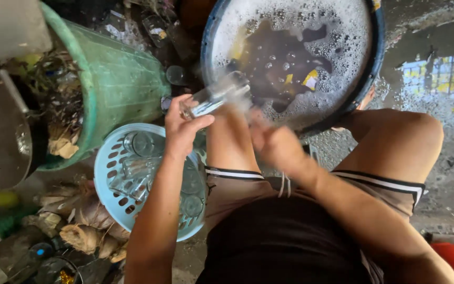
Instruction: Scraping labels off glass bottles and washing them in a tub of soapy water
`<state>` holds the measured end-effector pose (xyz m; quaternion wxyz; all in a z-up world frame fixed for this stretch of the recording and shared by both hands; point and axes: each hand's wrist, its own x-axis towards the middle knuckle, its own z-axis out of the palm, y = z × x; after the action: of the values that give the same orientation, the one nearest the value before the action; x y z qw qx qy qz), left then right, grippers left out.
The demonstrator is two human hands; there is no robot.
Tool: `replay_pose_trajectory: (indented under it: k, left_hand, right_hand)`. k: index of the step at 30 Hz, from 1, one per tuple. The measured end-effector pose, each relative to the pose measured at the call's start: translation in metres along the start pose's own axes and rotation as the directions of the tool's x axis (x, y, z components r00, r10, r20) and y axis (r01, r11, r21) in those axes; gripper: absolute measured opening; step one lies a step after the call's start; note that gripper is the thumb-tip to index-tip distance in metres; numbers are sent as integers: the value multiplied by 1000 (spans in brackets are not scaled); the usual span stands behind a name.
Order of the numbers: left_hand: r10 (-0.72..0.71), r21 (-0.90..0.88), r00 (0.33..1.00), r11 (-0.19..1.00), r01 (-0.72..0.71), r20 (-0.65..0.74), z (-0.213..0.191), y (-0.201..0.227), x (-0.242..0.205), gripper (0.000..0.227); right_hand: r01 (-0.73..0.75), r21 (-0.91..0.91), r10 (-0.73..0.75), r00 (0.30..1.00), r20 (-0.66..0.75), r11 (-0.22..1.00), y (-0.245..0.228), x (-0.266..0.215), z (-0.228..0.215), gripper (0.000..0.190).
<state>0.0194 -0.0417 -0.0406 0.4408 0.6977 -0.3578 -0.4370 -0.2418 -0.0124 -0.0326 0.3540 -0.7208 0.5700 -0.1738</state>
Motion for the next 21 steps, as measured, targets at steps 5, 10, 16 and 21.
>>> replay_pose_trajectory:
  k: [5,10,16,21]
  left_hand:
    - [-196,-85,972,979,187,-125,20,15,6,67]
    - [-179,32,983,983,181,-50,41,-13,46,68]
    - [-97,407,995,909,90,-2,100,-94,141,81]
    - [-121,753,993,654,77,3,142,-130,201,86]
  right_hand:
    - [196,7,-196,977,81,981,-7,0,8,40]
    - [199,208,-199,980,-21,958,80,28,55,24]
    - [-539,563,606,791,84,626,181,80,43,41]
    - [-693,425,723,680,119,582,187,73,73,57]
